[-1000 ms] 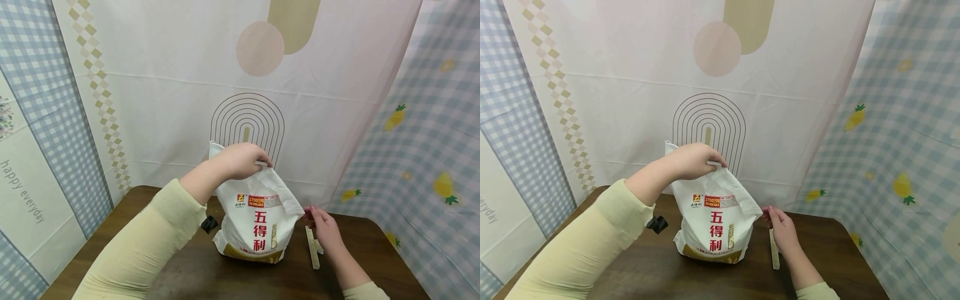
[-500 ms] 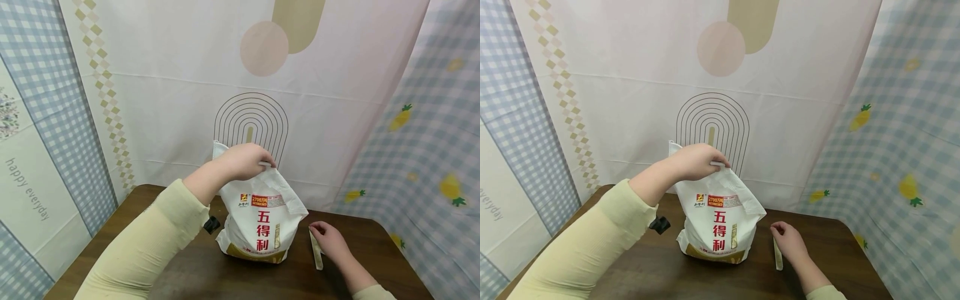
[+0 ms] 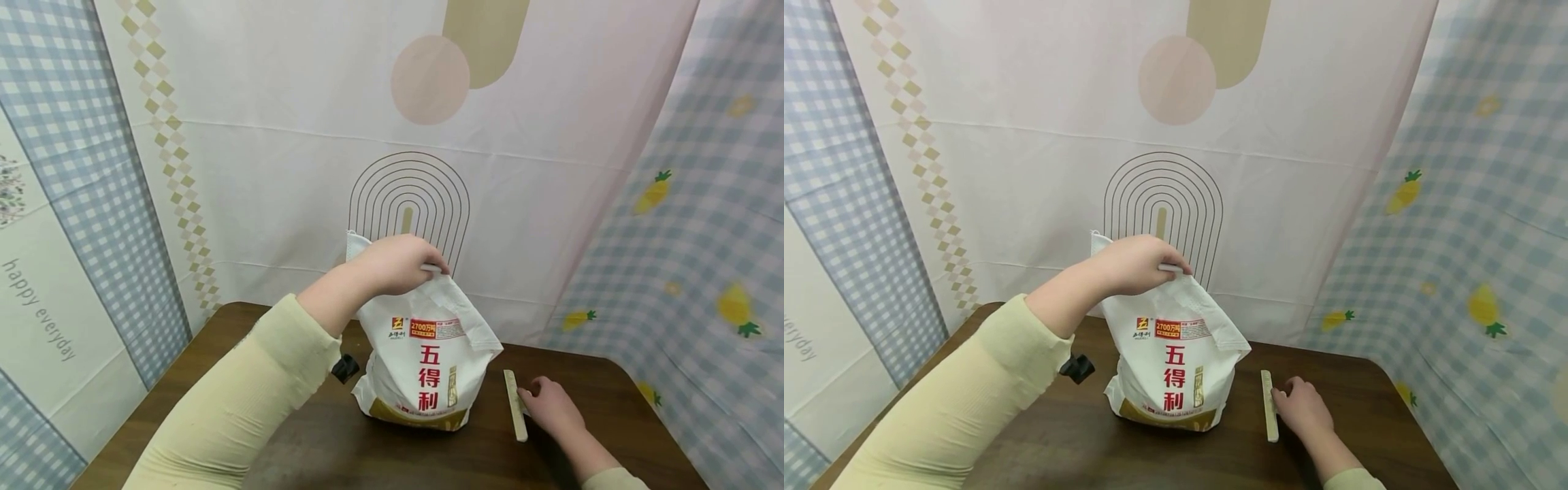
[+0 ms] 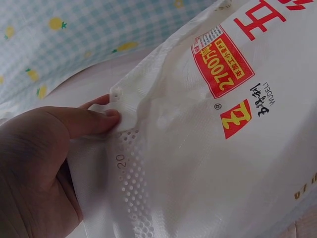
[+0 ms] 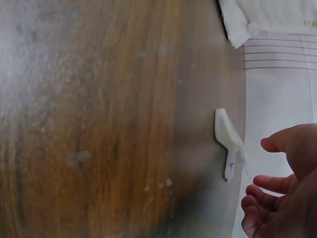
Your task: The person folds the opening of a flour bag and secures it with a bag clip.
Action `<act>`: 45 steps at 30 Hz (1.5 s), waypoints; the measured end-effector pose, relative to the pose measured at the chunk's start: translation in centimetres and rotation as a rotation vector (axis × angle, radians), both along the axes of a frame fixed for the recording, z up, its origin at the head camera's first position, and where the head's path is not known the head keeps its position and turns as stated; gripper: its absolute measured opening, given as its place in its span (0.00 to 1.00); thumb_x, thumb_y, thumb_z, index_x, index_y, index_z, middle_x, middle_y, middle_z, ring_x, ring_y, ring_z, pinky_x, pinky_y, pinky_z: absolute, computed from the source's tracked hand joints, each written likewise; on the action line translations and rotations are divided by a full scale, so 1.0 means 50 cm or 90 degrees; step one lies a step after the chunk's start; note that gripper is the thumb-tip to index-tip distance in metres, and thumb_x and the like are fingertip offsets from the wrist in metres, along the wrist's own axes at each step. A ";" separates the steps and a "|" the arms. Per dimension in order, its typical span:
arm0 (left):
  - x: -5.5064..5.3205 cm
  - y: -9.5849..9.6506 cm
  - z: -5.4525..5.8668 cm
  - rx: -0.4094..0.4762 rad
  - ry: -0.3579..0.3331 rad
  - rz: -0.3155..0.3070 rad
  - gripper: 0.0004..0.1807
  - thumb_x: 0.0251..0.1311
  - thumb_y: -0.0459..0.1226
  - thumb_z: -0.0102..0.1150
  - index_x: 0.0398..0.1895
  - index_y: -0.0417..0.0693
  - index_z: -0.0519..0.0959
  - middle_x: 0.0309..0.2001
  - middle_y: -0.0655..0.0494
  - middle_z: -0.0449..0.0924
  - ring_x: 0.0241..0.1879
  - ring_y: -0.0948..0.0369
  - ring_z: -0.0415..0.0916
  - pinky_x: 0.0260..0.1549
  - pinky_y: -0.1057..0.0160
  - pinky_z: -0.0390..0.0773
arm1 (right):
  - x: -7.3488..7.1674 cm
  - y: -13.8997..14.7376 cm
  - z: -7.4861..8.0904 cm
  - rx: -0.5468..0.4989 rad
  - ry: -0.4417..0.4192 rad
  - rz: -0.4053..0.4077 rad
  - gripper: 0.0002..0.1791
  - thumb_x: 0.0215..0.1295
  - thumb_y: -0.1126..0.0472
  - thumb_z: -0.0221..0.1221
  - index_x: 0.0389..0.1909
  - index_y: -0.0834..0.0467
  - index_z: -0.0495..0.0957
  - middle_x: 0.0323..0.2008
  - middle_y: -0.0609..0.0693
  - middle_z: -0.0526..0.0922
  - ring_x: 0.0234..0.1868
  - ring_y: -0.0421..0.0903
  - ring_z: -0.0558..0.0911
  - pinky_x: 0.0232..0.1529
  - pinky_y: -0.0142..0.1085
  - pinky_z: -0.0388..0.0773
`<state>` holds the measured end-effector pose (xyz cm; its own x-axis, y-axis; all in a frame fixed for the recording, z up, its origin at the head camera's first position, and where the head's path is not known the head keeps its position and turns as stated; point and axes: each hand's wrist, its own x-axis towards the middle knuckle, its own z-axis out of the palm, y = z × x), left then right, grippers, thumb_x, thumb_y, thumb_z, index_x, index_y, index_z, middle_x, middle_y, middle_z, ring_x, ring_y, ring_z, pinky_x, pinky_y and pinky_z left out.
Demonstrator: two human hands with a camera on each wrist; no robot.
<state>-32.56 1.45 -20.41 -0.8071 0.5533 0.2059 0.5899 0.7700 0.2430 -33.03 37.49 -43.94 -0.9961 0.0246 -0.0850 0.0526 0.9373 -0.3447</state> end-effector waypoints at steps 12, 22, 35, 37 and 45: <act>0.007 0.001 0.004 -0.007 0.001 0.001 0.13 0.72 0.41 0.54 0.53 0.64 0.84 0.57 0.66 0.80 0.60 0.64 0.73 0.60 0.59 0.71 | 0.010 0.019 -0.011 0.012 -0.017 0.001 0.21 0.70 0.49 0.53 0.34 0.66 0.74 0.32 0.57 0.80 0.34 0.51 0.78 0.36 0.47 0.75; 0.013 -0.003 0.000 -0.008 0.000 0.002 0.13 0.72 0.41 0.53 0.53 0.64 0.84 0.57 0.67 0.80 0.60 0.64 0.73 0.60 0.59 0.72 | 0.019 0.008 -0.024 -0.001 0.024 0.017 0.16 0.70 0.53 0.54 0.28 0.61 0.70 0.27 0.51 0.76 0.30 0.48 0.75 0.33 0.44 0.72; 0.020 -0.008 -0.003 -0.004 0.000 -0.004 0.13 0.71 0.40 0.54 0.53 0.64 0.84 0.56 0.67 0.81 0.60 0.65 0.74 0.60 0.59 0.72 | 0.028 0.000 -0.022 -0.051 0.038 0.012 0.16 0.70 0.54 0.54 0.37 0.66 0.71 0.30 0.53 0.78 0.36 0.53 0.78 0.39 0.49 0.74; 0.022 -0.008 -0.003 -0.004 0.003 -0.003 0.14 0.71 0.40 0.54 0.53 0.64 0.85 0.56 0.67 0.81 0.60 0.65 0.74 0.60 0.59 0.72 | 0.026 0.002 -0.022 -0.061 0.031 0.004 0.20 0.70 0.53 0.54 0.42 0.70 0.73 0.34 0.59 0.81 0.40 0.57 0.80 0.43 0.53 0.74; 0.025 -0.008 -0.003 -0.007 0.006 -0.004 0.14 0.71 0.40 0.54 0.52 0.64 0.85 0.56 0.67 0.81 0.59 0.65 0.74 0.59 0.59 0.72 | 0.033 0.008 -0.023 -0.159 -0.018 -0.046 0.26 0.71 0.52 0.54 0.46 0.75 0.78 0.29 0.58 0.81 0.28 0.50 0.78 0.29 0.42 0.76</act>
<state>-31.30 1.05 -20.56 -0.8013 0.5609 0.2079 0.5974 0.7686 0.2288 -31.39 37.87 -45.09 -0.9897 0.0697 -0.1250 0.1285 0.8168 -0.5624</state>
